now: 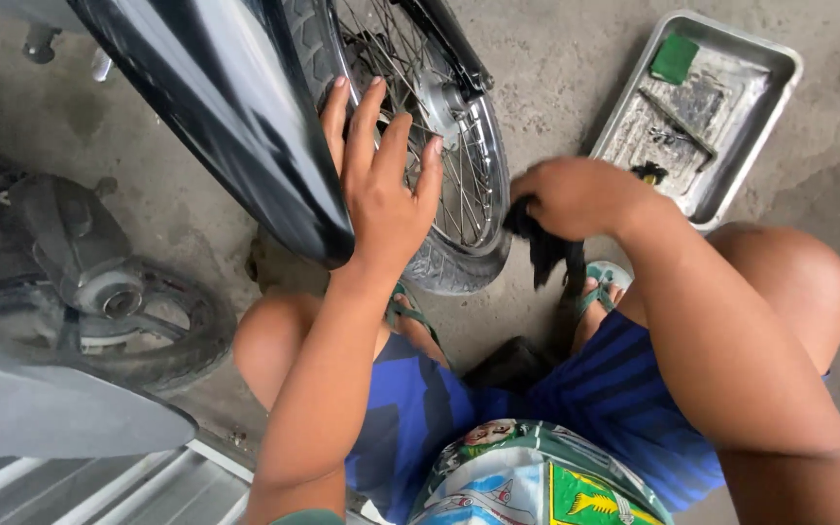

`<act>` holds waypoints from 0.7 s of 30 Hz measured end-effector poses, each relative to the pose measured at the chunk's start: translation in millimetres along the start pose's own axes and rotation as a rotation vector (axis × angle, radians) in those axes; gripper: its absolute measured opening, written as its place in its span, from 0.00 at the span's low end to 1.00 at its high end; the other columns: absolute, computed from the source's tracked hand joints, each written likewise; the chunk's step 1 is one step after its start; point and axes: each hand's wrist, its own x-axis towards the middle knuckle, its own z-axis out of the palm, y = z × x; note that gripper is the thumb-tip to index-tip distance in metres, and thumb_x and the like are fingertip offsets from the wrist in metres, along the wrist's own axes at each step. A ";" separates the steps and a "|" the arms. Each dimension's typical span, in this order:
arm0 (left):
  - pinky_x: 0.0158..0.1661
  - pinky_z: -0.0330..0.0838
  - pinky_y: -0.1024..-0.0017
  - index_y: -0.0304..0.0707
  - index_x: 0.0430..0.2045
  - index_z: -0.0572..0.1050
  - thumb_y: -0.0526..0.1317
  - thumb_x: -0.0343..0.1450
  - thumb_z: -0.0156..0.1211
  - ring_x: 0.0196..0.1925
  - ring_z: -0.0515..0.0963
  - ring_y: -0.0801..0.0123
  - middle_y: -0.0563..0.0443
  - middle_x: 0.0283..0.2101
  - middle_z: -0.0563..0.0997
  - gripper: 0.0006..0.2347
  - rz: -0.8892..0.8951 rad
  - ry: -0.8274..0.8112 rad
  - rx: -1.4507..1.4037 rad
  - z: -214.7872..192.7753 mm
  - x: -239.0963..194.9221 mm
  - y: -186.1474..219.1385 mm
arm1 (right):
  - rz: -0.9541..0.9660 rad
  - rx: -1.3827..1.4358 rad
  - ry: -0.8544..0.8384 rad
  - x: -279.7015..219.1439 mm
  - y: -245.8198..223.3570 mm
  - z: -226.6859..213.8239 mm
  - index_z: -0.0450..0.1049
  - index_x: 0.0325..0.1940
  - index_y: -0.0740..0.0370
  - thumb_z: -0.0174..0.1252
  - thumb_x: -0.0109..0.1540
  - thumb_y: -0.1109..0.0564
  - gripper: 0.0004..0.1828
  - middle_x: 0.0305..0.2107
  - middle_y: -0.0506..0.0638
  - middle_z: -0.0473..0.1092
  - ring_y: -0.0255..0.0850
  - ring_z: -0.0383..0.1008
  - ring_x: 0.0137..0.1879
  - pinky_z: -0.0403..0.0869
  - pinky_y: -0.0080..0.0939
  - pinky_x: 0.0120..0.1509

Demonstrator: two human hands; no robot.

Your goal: The person sits on the floor and scrubs the motorcycle's front wheel, including the tire, spokes, and brake disc, using a black cloth. They wipe the wheel thoroughly and then clean the brake caliper area.

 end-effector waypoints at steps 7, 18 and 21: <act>0.77 0.51 0.39 0.23 0.53 0.72 0.30 0.71 0.68 0.77 0.57 0.31 0.30 0.70 0.61 0.17 -0.137 0.087 -0.077 2.4 -3.7 -0.4 | -0.106 0.275 0.693 22.2 -3.5 -26.6 0.79 0.48 0.70 0.57 0.59 0.69 0.14 0.38 0.58 0.77 0.53 0.76 0.34 0.73 0.49 0.39; 0.75 0.55 0.41 0.21 0.42 0.77 0.32 0.71 0.66 0.75 0.56 0.36 0.33 0.66 0.65 0.10 -0.142 0.055 -0.143 0.8 3.1 -0.7 | -0.028 0.853 0.831 96.2 -0.2 -5.0 0.75 0.49 0.66 0.53 0.63 0.70 0.12 0.39 0.52 0.73 0.37 0.73 0.41 0.74 0.33 0.47; 0.76 0.56 0.42 0.20 0.40 0.77 0.32 0.72 0.66 0.76 0.55 0.36 0.33 0.66 0.64 0.09 -0.160 0.086 -0.200 7.0 -0.6 -6.0 | -0.062 0.803 0.819 100.4 -1.3 -4.2 0.75 0.51 0.66 0.53 0.63 0.70 0.13 0.39 0.51 0.73 0.35 0.71 0.40 0.72 0.31 0.46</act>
